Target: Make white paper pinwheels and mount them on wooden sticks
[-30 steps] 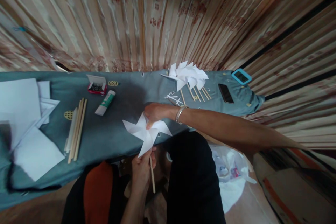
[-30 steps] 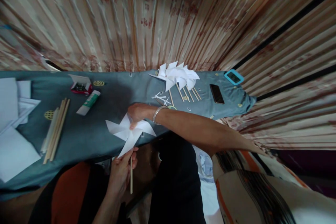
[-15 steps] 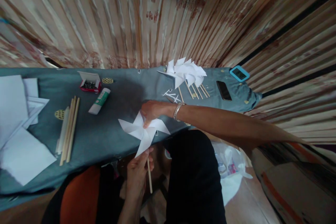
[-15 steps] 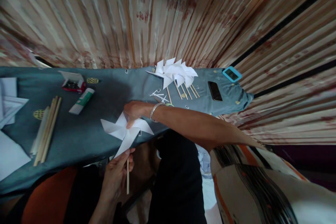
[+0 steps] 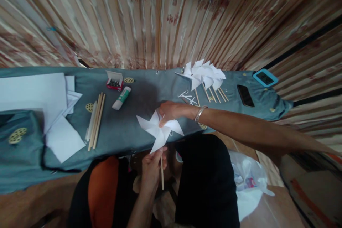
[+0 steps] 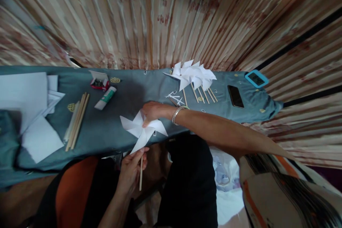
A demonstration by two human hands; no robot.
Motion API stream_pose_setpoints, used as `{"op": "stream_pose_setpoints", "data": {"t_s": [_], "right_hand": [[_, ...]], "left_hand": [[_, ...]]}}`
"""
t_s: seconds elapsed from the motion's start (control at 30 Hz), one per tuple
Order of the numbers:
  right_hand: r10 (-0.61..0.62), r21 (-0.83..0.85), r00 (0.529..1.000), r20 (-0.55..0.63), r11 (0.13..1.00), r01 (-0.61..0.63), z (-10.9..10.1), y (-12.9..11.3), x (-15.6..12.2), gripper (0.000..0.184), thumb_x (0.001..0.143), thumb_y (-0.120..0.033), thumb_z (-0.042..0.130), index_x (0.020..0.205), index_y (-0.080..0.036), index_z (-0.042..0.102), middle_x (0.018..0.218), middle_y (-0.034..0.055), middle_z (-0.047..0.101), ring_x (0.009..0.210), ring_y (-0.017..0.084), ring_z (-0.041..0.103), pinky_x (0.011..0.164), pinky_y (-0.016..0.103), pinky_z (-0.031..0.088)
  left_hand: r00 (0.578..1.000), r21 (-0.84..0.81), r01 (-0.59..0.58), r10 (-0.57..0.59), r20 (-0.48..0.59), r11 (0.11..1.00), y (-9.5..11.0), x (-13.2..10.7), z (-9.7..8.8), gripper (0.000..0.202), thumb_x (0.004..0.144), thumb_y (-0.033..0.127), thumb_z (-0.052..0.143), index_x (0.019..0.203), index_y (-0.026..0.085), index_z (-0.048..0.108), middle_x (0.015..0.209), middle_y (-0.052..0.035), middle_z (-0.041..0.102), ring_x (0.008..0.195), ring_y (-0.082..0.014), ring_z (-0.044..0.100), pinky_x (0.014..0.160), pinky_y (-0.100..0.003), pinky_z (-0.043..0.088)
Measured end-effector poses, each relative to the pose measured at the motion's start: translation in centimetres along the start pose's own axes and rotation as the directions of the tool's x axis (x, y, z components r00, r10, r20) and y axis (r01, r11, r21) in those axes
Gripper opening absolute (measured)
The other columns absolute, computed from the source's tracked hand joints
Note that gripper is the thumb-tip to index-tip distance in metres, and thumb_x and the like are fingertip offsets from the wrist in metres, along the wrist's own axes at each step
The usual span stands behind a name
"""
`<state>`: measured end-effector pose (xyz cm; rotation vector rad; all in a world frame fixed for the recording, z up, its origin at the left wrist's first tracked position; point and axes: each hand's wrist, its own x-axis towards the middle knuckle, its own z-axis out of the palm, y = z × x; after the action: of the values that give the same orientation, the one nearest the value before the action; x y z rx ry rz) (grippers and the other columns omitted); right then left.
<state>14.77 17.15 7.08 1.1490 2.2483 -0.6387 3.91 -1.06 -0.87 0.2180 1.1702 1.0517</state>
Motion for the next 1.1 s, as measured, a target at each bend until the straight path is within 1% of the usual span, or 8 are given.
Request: {"op": "stream_pose_setpoints", "data": {"t_s": [0.13, 0.3, 0.5, 0.63, 0.7, 0.9, 1.03, 1.1], "right_hand": [[-0.01, 0.026, 1.0, 0.013, 1.0, 0.009, -0.1, 0.1, -0.4, 0.05, 0.072, -0.053, 0.071, 0.096, -0.009, 0.075, 0.088, 0.0108, 0.072, 0.072, 0.018, 0.062, 0.056, 0.026, 0.037], [0.016, 0.023, 0.998, 0.053, 1.0, -0.018, -0.4, 0.1, -0.1, 0.051, 0.071, -0.053, 0.072, 0.097, -0.009, 0.074, 0.089, 0.0107, 0.073, 0.073, 0.019, 0.063, 0.056, 0.026, 0.036], [0.004, -0.029, 0.998, 0.056, 1.0, -0.002, -0.1, 0.0, 0.8, 0.053, 0.071, -0.053, 0.072, 0.1, -0.009, 0.074, 0.091, 0.0123, 0.073, 0.078, 0.022, 0.064, 0.057, 0.027, 0.037], [0.018, -0.016, 0.997, 0.071, 1.0, -0.017, 0.0, 0.1, 1.1, 0.054, 0.07, -0.053, 0.072, 0.101, -0.01, 0.074, 0.089, 0.0119, 0.073, 0.077, 0.022, 0.065, 0.057, 0.028, 0.038], [0.006, -0.008, 0.997, 0.073, 1.0, -0.006, 0.0, 0.2, 1.2, 0.054, 0.071, -0.055, 0.071, 0.102, -0.01, 0.075, 0.088, 0.0116, 0.073, 0.076, 0.022, 0.065, 0.057, 0.028, 0.038], [0.013, -0.018, 0.997, 0.08, 1.0, -0.011, 0.0, 0.3, 1.5, 0.054, 0.07, -0.054, 0.072, 0.102, -0.01, 0.074, 0.089, 0.0114, 0.073, 0.078, 0.022, 0.065, 0.06, 0.028, 0.038], [0.021, -0.027, 0.997, 0.079, 0.999, -0.019, -0.1, 0.2, 1.5, 0.051, 0.07, -0.052, 0.072, 0.102, -0.012, 0.073, 0.091, 0.0096, 0.072, 0.081, 0.022, 0.064, 0.06, 0.027, 0.038], [0.012, -0.025, 0.997, 0.079, 1.0, -0.01, -0.1, 0.2, 1.5, 0.052, 0.07, -0.053, 0.072, 0.103, -0.013, 0.072, 0.093, 0.0094, 0.071, 0.082, 0.022, 0.064, 0.061, 0.027, 0.039]], "left_hand": [[1.0, -0.009, 0.008, -0.008, -0.013, 1.0, -0.2, -0.1, -0.1, 0.04, 0.045, 0.042, 0.086, 0.067, 0.011, 0.073, 0.045, 0.0034, 0.054, 0.034, -0.004, 0.042, 0.036, -0.017, 0.028], [1.0, -0.003, 0.011, -0.011, -0.016, 1.0, -0.2, -0.2, -0.2, 0.039, 0.047, 0.042, 0.085, 0.068, 0.01, 0.073, 0.046, 0.0033, 0.055, 0.034, -0.0043, 0.043, 0.036, -0.017, 0.028], [1.0, -0.012, -0.007, 0.007, -0.004, 1.0, -0.3, -0.3, -0.1, 0.039, 0.05, 0.043, 0.084, 0.067, 0.01, 0.072, 0.046, 0.0031, 0.055, 0.033, -0.0052, 0.043, 0.035, -0.018, 0.028], [1.0, -0.026, -0.005, 0.005, 0.014, 1.0, -0.3, -0.3, -0.1, 0.041, 0.05, 0.045, 0.084, 0.068, 0.01, 0.072, 0.046, 0.0029, 0.055, 0.032, -0.0055, 0.043, 0.035, -0.019, 0.028], [1.0, -0.026, 0.0, 0.001, 0.024, 1.0, -0.3, -0.3, -0.1, 0.042, 0.05, 0.045, 0.084, 0.068, 0.01, 0.072, 0.046, 0.0027, 0.055, 0.032, -0.0056, 0.043, 0.035, -0.019, 0.028], [1.0, -0.027, 0.022, -0.022, 0.009, 0.999, -0.2, -0.3, 0.0, 0.043, 0.048, 0.045, 0.085, 0.067, 0.009, 0.071, 0.045, 0.0025, 0.055, 0.032, -0.0062, 0.043, 0.034, -0.019, 0.028], [1.0, -0.018, 0.024, -0.024, 0.015, 1.0, -0.3, -0.2, -0.1, 0.04, 0.051, 0.044, 0.083, 0.068, 0.01, 0.071, 0.046, 0.0025, 0.055, 0.032, -0.0063, 0.044, 0.034, -0.019, 0.03], [1.0, -0.019, 0.021, -0.021, 0.019, 1.0, -0.5, -0.1, -0.2, 0.039, 0.053, 0.044, 0.083, 0.069, 0.01, 0.072, 0.047, 0.0028, 0.055, 0.033, -0.0062, 0.044, 0.034, -0.019, 0.03]]}}
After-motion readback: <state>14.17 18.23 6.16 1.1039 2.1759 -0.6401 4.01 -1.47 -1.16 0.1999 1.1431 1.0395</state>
